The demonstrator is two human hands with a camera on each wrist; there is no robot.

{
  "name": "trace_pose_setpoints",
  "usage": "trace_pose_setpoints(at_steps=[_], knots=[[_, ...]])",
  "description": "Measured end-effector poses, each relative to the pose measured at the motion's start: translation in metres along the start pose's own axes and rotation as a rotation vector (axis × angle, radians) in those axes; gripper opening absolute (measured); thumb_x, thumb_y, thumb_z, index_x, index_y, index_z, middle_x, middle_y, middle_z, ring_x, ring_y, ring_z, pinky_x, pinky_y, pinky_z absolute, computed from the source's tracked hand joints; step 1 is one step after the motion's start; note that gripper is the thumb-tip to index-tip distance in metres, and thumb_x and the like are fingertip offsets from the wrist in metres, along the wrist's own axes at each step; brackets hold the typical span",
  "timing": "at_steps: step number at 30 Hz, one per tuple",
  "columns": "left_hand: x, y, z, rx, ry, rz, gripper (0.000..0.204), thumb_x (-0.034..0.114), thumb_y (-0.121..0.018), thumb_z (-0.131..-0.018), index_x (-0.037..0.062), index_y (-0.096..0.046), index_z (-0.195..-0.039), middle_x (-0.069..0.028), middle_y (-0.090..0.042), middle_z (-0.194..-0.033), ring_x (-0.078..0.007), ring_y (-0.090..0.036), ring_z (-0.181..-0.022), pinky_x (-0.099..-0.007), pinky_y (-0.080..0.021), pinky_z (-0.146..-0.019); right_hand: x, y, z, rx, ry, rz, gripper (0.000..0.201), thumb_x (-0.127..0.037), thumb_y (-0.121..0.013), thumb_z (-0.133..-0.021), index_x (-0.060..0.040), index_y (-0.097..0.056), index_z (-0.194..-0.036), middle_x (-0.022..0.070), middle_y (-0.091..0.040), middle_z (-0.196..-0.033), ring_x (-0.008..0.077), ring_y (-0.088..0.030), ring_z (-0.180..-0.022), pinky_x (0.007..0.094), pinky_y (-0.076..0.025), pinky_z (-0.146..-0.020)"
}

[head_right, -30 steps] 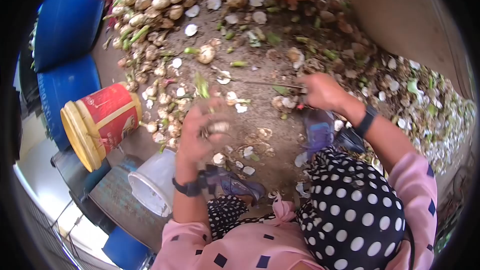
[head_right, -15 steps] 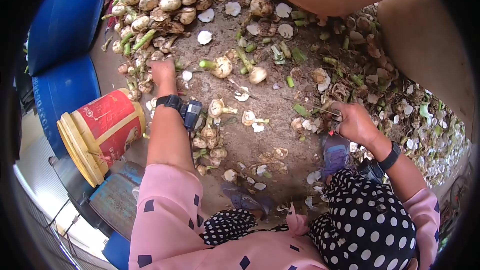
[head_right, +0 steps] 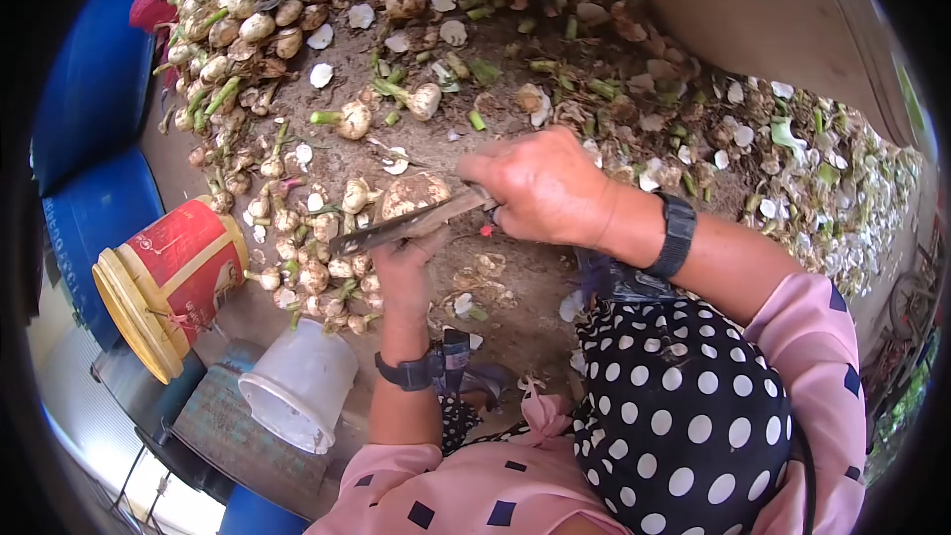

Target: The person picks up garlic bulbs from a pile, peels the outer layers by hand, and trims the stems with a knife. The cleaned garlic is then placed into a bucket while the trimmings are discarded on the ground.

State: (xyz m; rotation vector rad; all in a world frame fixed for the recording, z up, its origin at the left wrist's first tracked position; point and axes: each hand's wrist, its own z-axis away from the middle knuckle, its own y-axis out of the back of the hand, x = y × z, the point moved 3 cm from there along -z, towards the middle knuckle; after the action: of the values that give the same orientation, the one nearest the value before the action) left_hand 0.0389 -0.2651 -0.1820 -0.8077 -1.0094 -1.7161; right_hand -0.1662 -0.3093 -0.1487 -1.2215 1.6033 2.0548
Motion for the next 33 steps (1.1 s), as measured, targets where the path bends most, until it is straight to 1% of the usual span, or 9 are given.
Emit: trace_pose_setpoints(at_steps=[8,11,14,18,22,25,29,31,33], knots=[[-0.027,-0.009,0.025,-0.194,0.195,0.310,0.045,0.003,-0.071,-0.076,-0.0007,-0.056,-0.119,-0.0111,-0.060,-0.116,-0.0210,-0.059,-0.103,-0.0352,-0.050,-0.087,0.000,0.008,0.013,0.111,0.129,0.095,0.024,-0.006,-0.066,-0.057,-0.0085,-0.050,-0.075,0.0080,-0.051,-0.065,0.0296,-0.059,-0.063,0.0402,-0.047,-0.053],[-0.013,-0.017,0.032,-0.165,0.048,0.612,0.045,0.001,-0.066,-0.080,0.0006,-0.052,-0.123,-0.0131,-0.060,-0.118,-0.0237,-0.061,-0.103,-0.0398,-0.052,-0.087,0.040,0.001,0.019,0.080,0.023,0.256,0.022,-0.008,-0.065,-0.065,-0.0092,-0.058,-0.086,0.0066,-0.061,-0.074,0.0255,-0.065,-0.067,0.0368,-0.051,-0.056],[0.033,-0.007,0.041,-0.269,-0.270,0.361,0.060,0.025,-0.073,-0.079,0.0077,-0.046,-0.131,-0.0151,-0.060,-0.118,-0.0297,-0.062,-0.103,-0.0427,-0.050,-0.090,0.112,0.018,0.034,0.084,-0.579,-0.275,0.026,-0.010,-0.065,-0.077,-0.0077,-0.064,-0.102,0.0121,-0.068,-0.099,0.0147,-0.066,-0.073,0.0309,-0.054,-0.063],[0.084,-0.019,-0.006,-0.299,-0.736,-0.617,0.060,0.014,-0.067,-0.075,0.0067,-0.048,-0.132,-0.0216,-0.055,-0.119,-0.0345,-0.053,-0.113,-0.0417,-0.043,-0.093,0.058,0.003,0.011,-0.130,-0.446,-1.348,0.026,-0.015,-0.072,-0.077,-0.0058,-0.061,-0.099,0.0088,-0.066,-0.098,0.0206,-0.064,-0.095,0.0344,-0.049,-0.092],[0.057,-0.034,-0.011,0.319,-0.047,0.381,0.066,0.013,-0.063,-0.083,0.0092,-0.033,-0.141,-0.0169,-0.044,-0.134,-0.0278,-0.050,-0.117,-0.0412,-0.043,-0.096,0.047,-0.016,0.002,-0.011,-0.327,-1.462,0.017,-0.004,-0.066,-0.080,-0.0043,-0.058,-0.095,0.0087,-0.067,-0.097,0.0181,-0.063,-0.098,0.0265,-0.049,-0.083],[0.021,-0.060,-0.009,0.145,0.219,0.855,0.068,0.016,-0.060,-0.088,0.0088,-0.023,-0.144,-0.0146,-0.048,-0.130,-0.0231,-0.055,-0.110,-0.0370,-0.047,-0.092,0.031,-0.038,0.015,-0.025,-0.377,-1.431,0.025,0.005,-0.062,-0.076,-0.0019,-0.059,-0.100,0.0032,-0.064,-0.096,0.0126,-0.059,-0.093,0.0246,-0.047,-0.083],[0.010,-0.057,-0.006,0.045,0.272,0.974,0.054,0.018,-0.060,-0.089,0.0053,-0.038,-0.137,-0.0124,-0.059,-0.114,-0.0193,-0.061,-0.097,-0.0322,-0.051,-0.082,0.024,-0.023,0.011,-0.116,-0.422,-1.171,0.037,0.008,-0.061,-0.069,-0.0027,-0.060,-0.105,-0.0010,-0.064,-0.091,0.0083,-0.056,-0.083,0.0245,-0.047,-0.077],[0.003,-0.052,-0.009,-0.044,0.478,0.748,0.034,0.016,-0.059,-0.091,-0.0031,-0.056,-0.119,-0.0090,-0.066,-0.101,-0.0159,-0.065,-0.082,-0.0276,-0.053,-0.068,0.025,-0.006,0.000,-0.166,-0.248,-0.633,0.046,0.003,-0.061,-0.063,-0.0071,-0.060,-0.108,0.0048,-0.066,-0.084,0.0151,-0.062,-0.073,0.0301,-0.050,-0.070],[0.003,-0.045,-0.016,0.037,0.320,0.540,0.024,0.014,-0.058,-0.090,-0.0027,-0.063,-0.106,-0.0097,-0.067,-0.099,-0.0167,-0.065,-0.080,-0.0294,-0.052,-0.065,0.026,-0.003,-0.003,-0.108,-0.126,-0.313,0.047,0.000,-0.061,-0.062,-0.0090,-0.060,-0.108,0.0080,-0.065,-0.083,0.0217,-0.063,-0.073,0.0345,-0.050,-0.067]])
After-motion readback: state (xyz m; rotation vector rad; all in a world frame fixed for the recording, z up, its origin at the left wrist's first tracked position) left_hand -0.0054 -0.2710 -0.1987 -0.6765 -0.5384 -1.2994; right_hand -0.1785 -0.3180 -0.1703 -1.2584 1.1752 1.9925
